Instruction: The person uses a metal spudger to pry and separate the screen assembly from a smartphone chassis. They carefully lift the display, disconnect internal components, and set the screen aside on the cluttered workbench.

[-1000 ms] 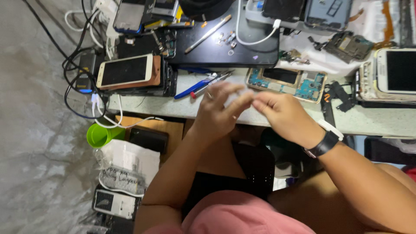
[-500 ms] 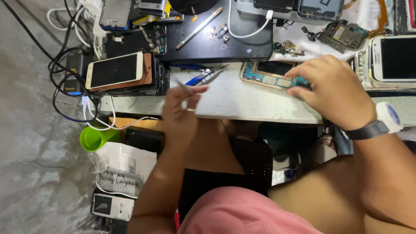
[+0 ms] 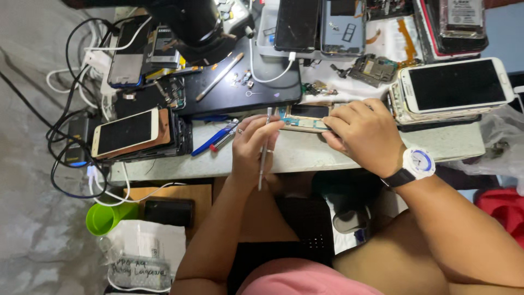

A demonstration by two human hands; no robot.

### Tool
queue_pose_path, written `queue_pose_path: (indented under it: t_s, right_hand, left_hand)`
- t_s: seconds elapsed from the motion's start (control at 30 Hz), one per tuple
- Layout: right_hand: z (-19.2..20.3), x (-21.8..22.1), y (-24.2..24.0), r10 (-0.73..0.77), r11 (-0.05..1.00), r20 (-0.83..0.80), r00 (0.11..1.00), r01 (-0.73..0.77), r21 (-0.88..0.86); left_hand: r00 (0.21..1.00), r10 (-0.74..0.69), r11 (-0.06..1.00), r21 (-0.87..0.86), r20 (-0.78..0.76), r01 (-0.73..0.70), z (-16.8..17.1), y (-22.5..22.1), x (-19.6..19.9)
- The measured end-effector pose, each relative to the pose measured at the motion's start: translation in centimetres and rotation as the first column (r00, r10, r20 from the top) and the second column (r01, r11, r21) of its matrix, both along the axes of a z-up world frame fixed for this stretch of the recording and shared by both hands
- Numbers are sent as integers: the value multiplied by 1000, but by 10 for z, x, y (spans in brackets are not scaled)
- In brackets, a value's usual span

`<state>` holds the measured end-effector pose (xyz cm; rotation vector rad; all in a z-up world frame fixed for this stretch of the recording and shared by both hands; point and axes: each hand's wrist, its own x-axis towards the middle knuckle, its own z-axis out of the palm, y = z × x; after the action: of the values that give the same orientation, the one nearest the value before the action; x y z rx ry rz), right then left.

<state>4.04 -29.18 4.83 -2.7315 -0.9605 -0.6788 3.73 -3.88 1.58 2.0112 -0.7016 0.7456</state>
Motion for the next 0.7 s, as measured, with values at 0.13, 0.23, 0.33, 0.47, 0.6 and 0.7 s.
queue_pose_path:
  t_s: [0.13,0.23,0.33,0.47,0.6,0.7]
  right_hand:
    - [3,-2,-2,15,999,-22,1000,-15,39]
    - [5,2,-2,26,999,-14,1000,-26,29]
    - [3,2,-3,40,999,-69,997,-40,5]
    - [-5,2,-4,54,998,-127,990,-58,-30]
    - [-9,4,-4,130,990,-145,981,-120,74]
    - [-11,9,-4,210,972,-190,959,-185,144]
  left_hand:
    - [999,-17,994,104,42,12,4,0,5]
    - [999,-46,988,146,-14,48,6,-1,15]
    - [993,-90,973,207,-75,104,2,1,17]
    - [992,-102,950,289,-74,119,-7,6,10]
    - [988,-120,946,291,-99,144,-8,8,6]
    - [990,-129,939,315,-49,138,-7,8,7]
